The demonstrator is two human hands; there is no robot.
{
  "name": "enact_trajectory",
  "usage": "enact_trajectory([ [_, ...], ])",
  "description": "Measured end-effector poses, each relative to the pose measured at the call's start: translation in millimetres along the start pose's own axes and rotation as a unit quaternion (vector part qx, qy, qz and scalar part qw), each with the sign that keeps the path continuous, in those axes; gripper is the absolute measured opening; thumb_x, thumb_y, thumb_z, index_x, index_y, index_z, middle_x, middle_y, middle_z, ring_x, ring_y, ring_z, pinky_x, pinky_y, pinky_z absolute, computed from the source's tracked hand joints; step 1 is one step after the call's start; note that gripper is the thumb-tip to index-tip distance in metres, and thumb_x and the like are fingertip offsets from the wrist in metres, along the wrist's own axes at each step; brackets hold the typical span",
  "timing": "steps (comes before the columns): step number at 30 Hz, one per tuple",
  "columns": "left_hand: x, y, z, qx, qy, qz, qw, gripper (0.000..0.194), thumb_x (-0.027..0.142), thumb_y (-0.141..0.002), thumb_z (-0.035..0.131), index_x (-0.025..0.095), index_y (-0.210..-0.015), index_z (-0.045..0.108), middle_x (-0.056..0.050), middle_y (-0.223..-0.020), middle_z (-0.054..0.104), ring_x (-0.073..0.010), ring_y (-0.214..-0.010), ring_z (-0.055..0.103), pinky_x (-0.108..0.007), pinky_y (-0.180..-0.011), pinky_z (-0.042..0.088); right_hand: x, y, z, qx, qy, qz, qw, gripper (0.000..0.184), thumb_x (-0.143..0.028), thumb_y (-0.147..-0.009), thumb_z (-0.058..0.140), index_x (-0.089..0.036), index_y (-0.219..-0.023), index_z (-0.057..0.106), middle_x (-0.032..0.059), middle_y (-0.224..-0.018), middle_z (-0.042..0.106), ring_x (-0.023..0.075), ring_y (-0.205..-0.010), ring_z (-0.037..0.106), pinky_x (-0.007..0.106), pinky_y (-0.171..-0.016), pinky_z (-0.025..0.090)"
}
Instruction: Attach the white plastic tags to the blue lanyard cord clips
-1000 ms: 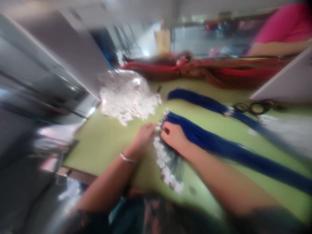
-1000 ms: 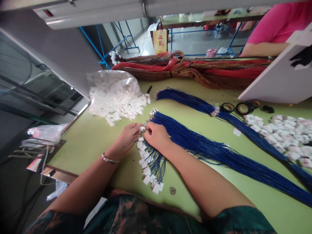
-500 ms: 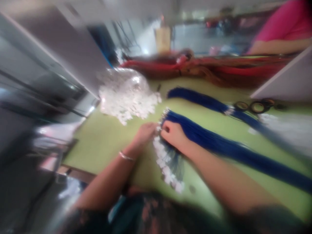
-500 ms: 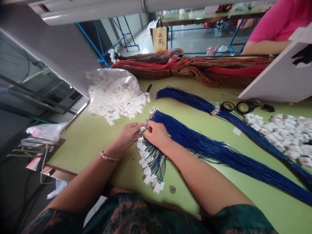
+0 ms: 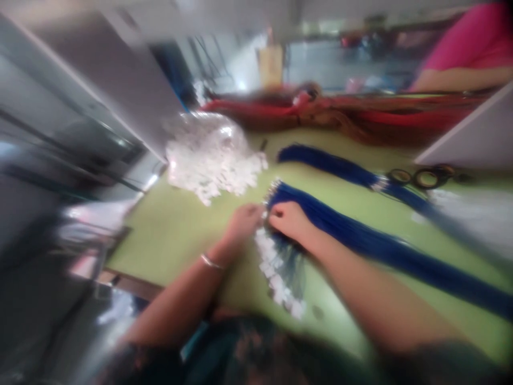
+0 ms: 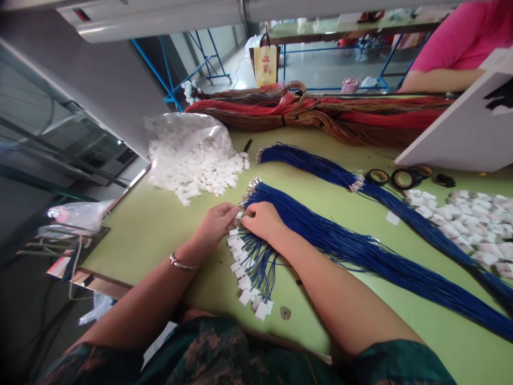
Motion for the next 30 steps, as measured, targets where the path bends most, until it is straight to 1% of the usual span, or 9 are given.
enact_trajectory([
  [8, 3.8, 3.2, 0.6, -0.069, -0.065, 0.027, 0.995, 0.027, 0.04, -0.076, 0.059, 0.015, -0.07, 0.066, -0.001, -0.061, 0.06, -0.0103, -0.054, 0.047, -0.021, -0.05, 0.037, -7.0, -3.1, -9.8, -0.015, 0.015, -0.037, 0.999, 0.012, -0.016, -0.071, 0.057, -0.015, -0.064, 0.067, 0.0008, -0.065, 0.066, 0.0114, -0.06, 0.054, 0.023, -0.059, 0.038],
  [11, 7.7, 13.2, 7.9, -0.18, -0.114, 0.069, 0.975, 0.024, 0.037, -0.075, 0.063, 0.015, -0.069, 0.07, -0.003, -0.066, 0.064, -0.013, -0.062, 0.053, -0.023, -0.056, 0.041, -10.0, -3.8, -28.5, 0.061, 0.112, -0.053, 0.99, 0.017, -0.017, -0.077, 0.054, -0.018, -0.079, 0.071, 0.0047, -0.087, 0.069, 0.0161, -0.078, 0.059, 0.026, -0.07, 0.041],
  [14, 11.6, 21.8, 16.0, -0.276, -0.142, 0.105, 0.945, 0.023, 0.034, -0.077, 0.062, 0.016, -0.065, 0.069, -0.004, -0.071, 0.067, -0.0144, -0.066, 0.057, -0.025, -0.063, 0.045, -11.5, -0.9, -20.8, 0.054, 0.224, -0.051, 0.972, 0.02, -0.028, -0.081, 0.058, -0.02, -0.096, 0.069, 0.009, -0.101, 0.065, 0.0217, -0.091, 0.057, 0.03, -0.072, 0.042],
  [15, 14.3, 17.0, 10.5, -0.248, -0.142, 0.109, 0.952, 0.025, 0.034, -0.078, 0.062, 0.015, -0.064, 0.069, -0.004, -0.072, 0.067, -0.0146, -0.067, 0.058, -0.025, -0.065, 0.045, -12.4, 0.5, -15.4, 0.045, 0.251, -0.052, 0.966, 0.023, -0.032, -0.082, 0.059, -0.02, -0.099, 0.068, 0.0104, -0.101, 0.063, 0.0229, -0.091, 0.056, 0.031, -0.072, 0.042],
  [18, 28.4, -5.3, -19.6, -0.061, -0.129, 0.119, 0.982, 0.027, 0.038, -0.081, 0.059, 0.016, -0.071, 0.069, -0.004, -0.075, 0.067, -0.0158, -0.072, 0.059, -0.026, -0.069, 0.046, -17.0, 4.0, -3.4, 0.033, 0.299, -0.061, 0.952, 0.024, -0.034, -0.083, 0.058, -0.017, -0.098, 0.066, 0.0128, -0.098, 0.06, 0.0248, -0.091, 0.054, 0.034, -0.075, 0.042],
  [19, 32.5, -10.7, -22.1, -0.037, -0.123, 0.122, 0.984, 0.027, 0.039, -0.083, 0.057, 0.016, -0.075, 0.07, -0.005, -0.078, 0.068, -0.0163, -0.075, 0.06, -0.027, -0.071, 0.047, -18.7, 4.6, -0.5, 0.029, 0.307, -0.068, 0.949, 0.023, -0.032, -0.084, 0.057, -0.016, -0.097, 0.065, 0.0135, -0.098, 0.06, 0.0258, -0.093, 0.053, 0.036, -0.077, 0.041],
  [23, 41.6, -28.6, 5.9, -0.122, -0.113, 0.13, 0.978, 0.032, 0.039, -0.087, 0.05, 0.016, -0.078, 0.071, -0.007, -0.088, 0.07, -0.0174, -0.084, 0.062, -0.028, -0.08, 0.048, -23.5, 5.7, 7.2, 0.016, 0.319, -0.105, 0.942, 0.026, -0.027, -0.085, 0.054, -0.012, -0.103, 0.064, 0.017, -0.108, 0.057, 0.0302, -0.101, 0.049, 0.042, -0.084, 0.041],
  [27, 40.4, -51.0, 20.4, -0.114, -0.074, 0.119, 0.983, 0.031, 0.039, -0.086, 0.053, 0.016, -0.084, 0.073, -0.009, -0.096, 0.072, -0.0189, -0.09, 0.064, -0.031, -0.086, 0.048, -27.9, 7.5, 16.5, -0.016, 0.291, -0.162, 0.943, 0.023, -0.025, -0.088, 0.051, -0.01, -0.101, 0.062, 0.0172, -0.108, 0.06, 0.0277, -0.102, 0.051, 0.04, -0.09, 0.04],
  [30, 33.8, -63.5, 26.3, -0.128, -0.003, 0.091, 0.988, 0.028, 0.037, -0.084, 0.057, 0.017, -0.094, 0.074, -0.009, -0.102, 0.072, -0.0177, -0.091, 0.065, -0.031, -0.087, 0.048, -18.8, 2.0, 12.1, -0.017, 0.24, -0.128, 0.962, 0.022, -0.026, -0.092, 0.044, -0.012, -0.099, 0.059, 0.0146, -0.099, 0.063, 0.0236, -0.091, 0.056, 0.036, -0.084, 0.042],
])
Point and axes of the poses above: each hand's wrist, its own y-axis away from the middle knuckle, its own z-axis out of the palm, x = y × z, the point moved 9 cm from there along -y, towards the middle knuckle
